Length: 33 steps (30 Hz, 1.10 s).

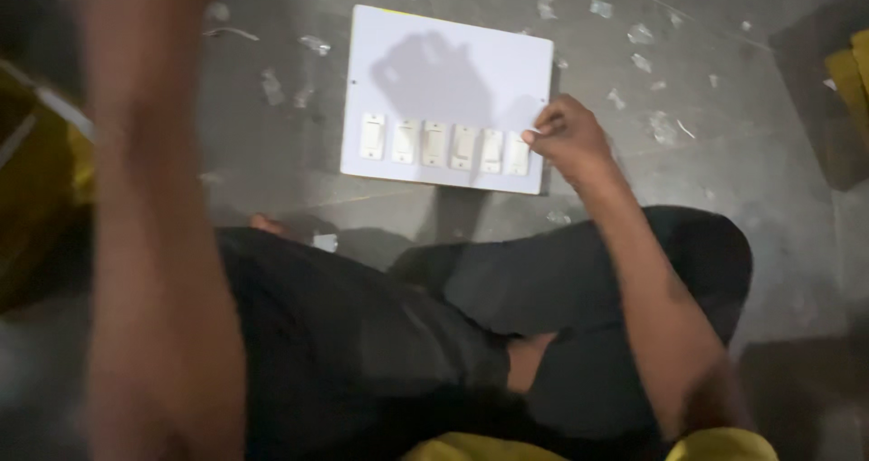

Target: The person sits on the floor and assembles white plastic electrical components onto a white panel, then places the panel into a wooden box. They repeat this process with multiple panels, handling small plastic parts and using a screwdriver to secure components.

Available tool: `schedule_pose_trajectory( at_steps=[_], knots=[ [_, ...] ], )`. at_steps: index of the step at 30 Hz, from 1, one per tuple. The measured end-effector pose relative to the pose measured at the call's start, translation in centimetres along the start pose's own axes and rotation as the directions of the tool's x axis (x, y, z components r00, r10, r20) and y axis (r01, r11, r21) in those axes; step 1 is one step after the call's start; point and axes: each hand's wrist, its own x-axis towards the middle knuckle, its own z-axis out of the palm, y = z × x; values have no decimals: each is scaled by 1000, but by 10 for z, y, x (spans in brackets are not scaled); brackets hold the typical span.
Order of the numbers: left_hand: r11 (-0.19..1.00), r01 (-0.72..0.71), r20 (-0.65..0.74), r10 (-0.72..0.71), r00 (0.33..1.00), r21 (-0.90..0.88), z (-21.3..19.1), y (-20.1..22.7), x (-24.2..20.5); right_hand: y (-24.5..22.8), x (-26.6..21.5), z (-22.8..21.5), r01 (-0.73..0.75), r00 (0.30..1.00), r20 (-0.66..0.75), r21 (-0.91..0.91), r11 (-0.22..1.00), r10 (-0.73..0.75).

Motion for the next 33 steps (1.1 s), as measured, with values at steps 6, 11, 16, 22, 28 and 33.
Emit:
schedule_pose_trajectory(
  at_steps=[6,11,16,22,28,33],
  knots=[
    [947,315,173,-321,931,64,-42,-40,-9,-35,4,-1,-173,983,80,121,977,164],
    [952,255,243,-291,925,167,-4,-123,37,-51,-3,2,-254,966,-43,35,967,255],
    [768,-214,268,57,962,604,57,-201,75,-58,-1,-3,-210,963,-138,145,967,230],
    [884,-93,266,-37,963,458,75,-201,58,-60,19,-5,-210,958,-163,160,964,236],
    [752,-225,293,45,955,619,63,-163,44,-56,10,-6,-34,990,-128,234,972,65],
    [914,-390,328,336,883,111,39,-65,19,-50,-11,-2,440,891,-211,179,880,-402]
  ],
)
